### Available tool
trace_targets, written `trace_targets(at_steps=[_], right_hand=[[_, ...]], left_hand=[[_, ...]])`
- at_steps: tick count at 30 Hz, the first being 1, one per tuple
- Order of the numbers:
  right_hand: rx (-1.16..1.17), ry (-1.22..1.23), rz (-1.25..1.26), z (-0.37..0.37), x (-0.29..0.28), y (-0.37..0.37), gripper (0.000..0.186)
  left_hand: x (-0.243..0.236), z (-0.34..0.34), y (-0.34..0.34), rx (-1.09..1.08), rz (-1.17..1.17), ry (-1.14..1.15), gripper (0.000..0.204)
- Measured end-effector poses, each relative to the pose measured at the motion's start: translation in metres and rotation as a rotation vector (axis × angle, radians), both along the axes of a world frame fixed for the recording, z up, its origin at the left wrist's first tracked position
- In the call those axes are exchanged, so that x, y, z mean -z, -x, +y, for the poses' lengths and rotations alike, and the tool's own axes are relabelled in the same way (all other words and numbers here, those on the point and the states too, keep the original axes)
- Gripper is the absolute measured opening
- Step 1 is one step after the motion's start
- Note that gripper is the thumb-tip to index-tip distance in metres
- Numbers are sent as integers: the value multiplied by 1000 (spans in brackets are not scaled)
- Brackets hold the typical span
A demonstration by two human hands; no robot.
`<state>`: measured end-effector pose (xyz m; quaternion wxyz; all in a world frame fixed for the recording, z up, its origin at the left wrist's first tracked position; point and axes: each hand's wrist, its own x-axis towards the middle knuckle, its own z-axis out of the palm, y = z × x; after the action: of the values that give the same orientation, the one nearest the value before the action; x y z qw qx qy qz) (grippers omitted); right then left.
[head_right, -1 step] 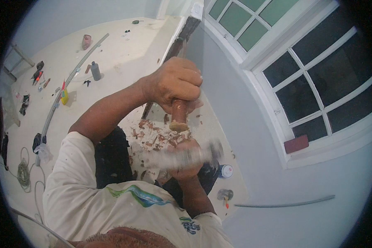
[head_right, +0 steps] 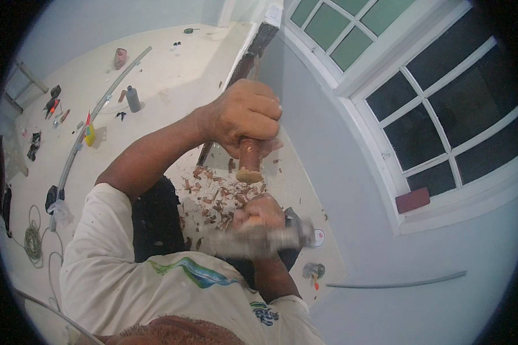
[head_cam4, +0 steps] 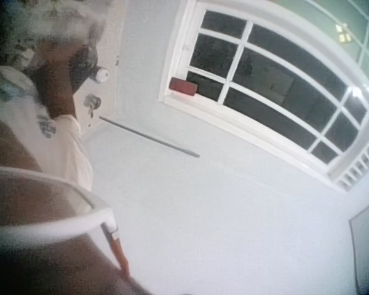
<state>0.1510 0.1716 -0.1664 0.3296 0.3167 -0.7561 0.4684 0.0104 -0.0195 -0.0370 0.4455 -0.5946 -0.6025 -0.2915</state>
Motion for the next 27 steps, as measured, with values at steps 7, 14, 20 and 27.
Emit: trace_targets(at_steps=[7,14,20,27], right_hand=[[-28,153,-145,-11,-2,-6,26],[-326,817,-596,5,50,-15,18],[-122,775,-1029,10,66,-14,9],[-67,773,-1097,11,84,-2,9]], left_hand=[[19,4,1,18,64,40,39],[21,-2,2,2,29,138,39],[25,-4,-11,-38,-69,229,33],[83,-11,-34,-142,-319,209,33]])
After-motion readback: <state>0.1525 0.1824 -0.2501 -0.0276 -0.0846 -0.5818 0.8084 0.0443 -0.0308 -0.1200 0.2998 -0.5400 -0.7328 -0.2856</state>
